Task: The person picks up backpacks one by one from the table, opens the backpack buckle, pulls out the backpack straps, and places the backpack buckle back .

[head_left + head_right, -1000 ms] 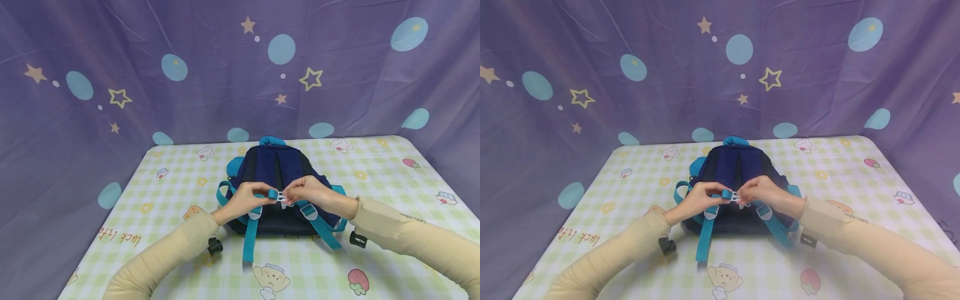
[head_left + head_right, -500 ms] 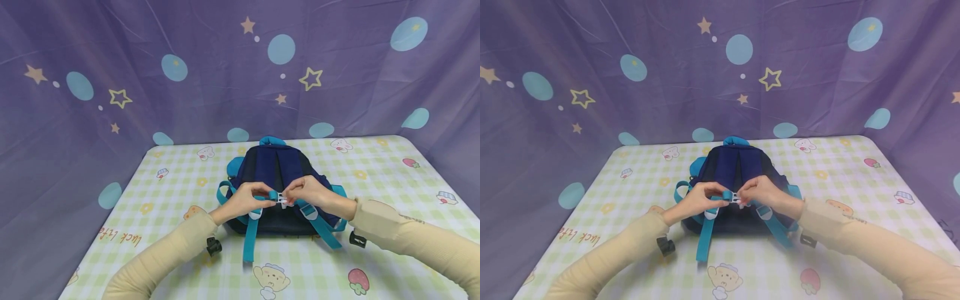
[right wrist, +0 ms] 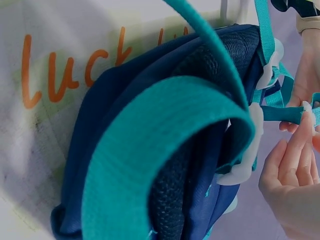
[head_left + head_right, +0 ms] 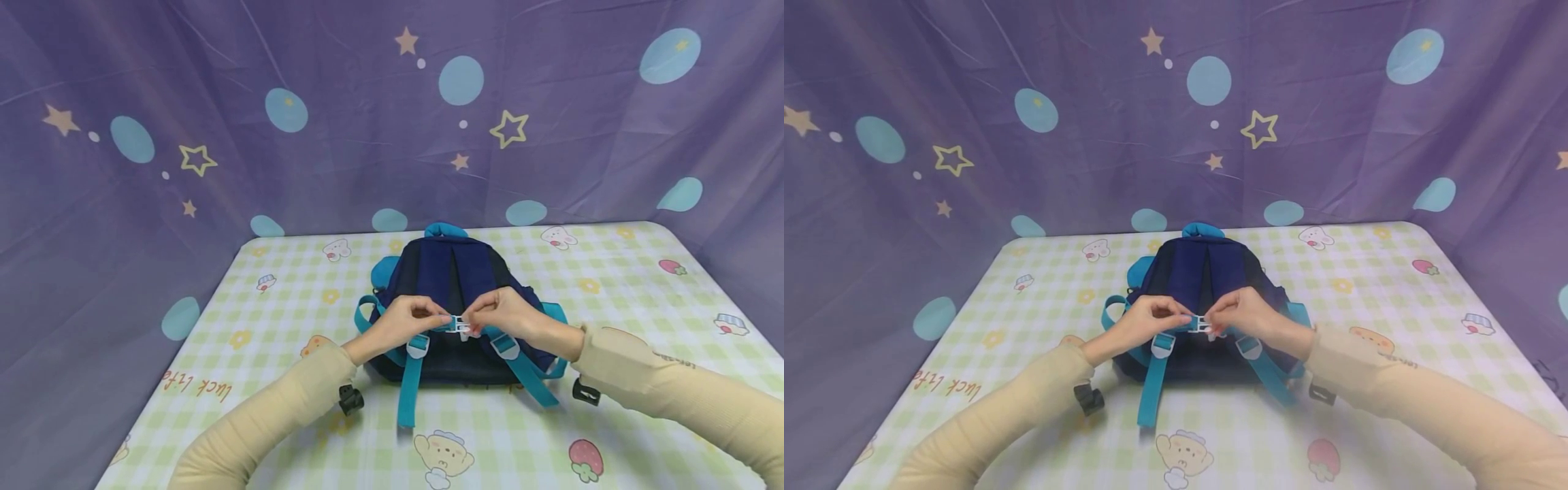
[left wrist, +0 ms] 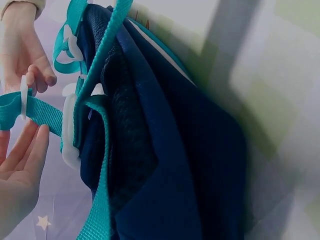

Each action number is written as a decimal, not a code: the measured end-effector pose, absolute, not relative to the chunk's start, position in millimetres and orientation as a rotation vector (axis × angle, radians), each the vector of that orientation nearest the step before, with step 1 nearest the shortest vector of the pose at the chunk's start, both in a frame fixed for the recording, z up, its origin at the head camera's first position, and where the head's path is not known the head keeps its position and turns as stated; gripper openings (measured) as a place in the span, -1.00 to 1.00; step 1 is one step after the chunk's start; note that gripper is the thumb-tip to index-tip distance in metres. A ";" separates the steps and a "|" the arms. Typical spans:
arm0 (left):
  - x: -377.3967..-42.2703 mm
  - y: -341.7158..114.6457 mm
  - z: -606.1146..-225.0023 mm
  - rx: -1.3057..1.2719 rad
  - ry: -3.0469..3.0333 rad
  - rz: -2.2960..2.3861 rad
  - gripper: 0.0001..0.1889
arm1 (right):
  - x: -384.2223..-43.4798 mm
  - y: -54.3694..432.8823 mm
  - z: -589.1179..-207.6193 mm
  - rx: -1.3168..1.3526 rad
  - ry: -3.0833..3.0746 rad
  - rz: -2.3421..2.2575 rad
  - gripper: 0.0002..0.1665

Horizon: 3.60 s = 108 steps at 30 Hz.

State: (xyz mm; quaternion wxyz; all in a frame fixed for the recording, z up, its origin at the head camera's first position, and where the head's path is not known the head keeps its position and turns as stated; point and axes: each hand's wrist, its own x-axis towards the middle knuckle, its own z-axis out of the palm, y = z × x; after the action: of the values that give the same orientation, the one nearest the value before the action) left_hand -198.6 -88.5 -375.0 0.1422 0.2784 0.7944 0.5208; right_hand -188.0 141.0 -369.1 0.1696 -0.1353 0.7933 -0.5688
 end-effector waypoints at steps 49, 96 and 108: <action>-199.0 -92.7 -378.4 0.939 2.424 1.280 -0.87 | -188.0 141.4 -379.2 -0.589 2.380 -1.580 -0.85; -201.5 -97.3 -377.8 1.060 2.113 1.303 -0.81 | -191.6 161.8 -377.1 -0.668 2.335 -1.496 -0.81; -196.3 -91.4 -374.3 0.946 2.074 1.353 -0.62 | -193.3 164.6 -376.7 -0.789 2.376 -1.435 -0.85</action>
State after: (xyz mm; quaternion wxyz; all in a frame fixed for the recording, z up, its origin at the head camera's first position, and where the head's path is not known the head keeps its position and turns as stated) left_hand -196.3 -91.4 -374.3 0.2427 0.3462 0.7590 0.4950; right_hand -193.3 164.6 -376.7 0.1274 -0.2713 0.8167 -0.4932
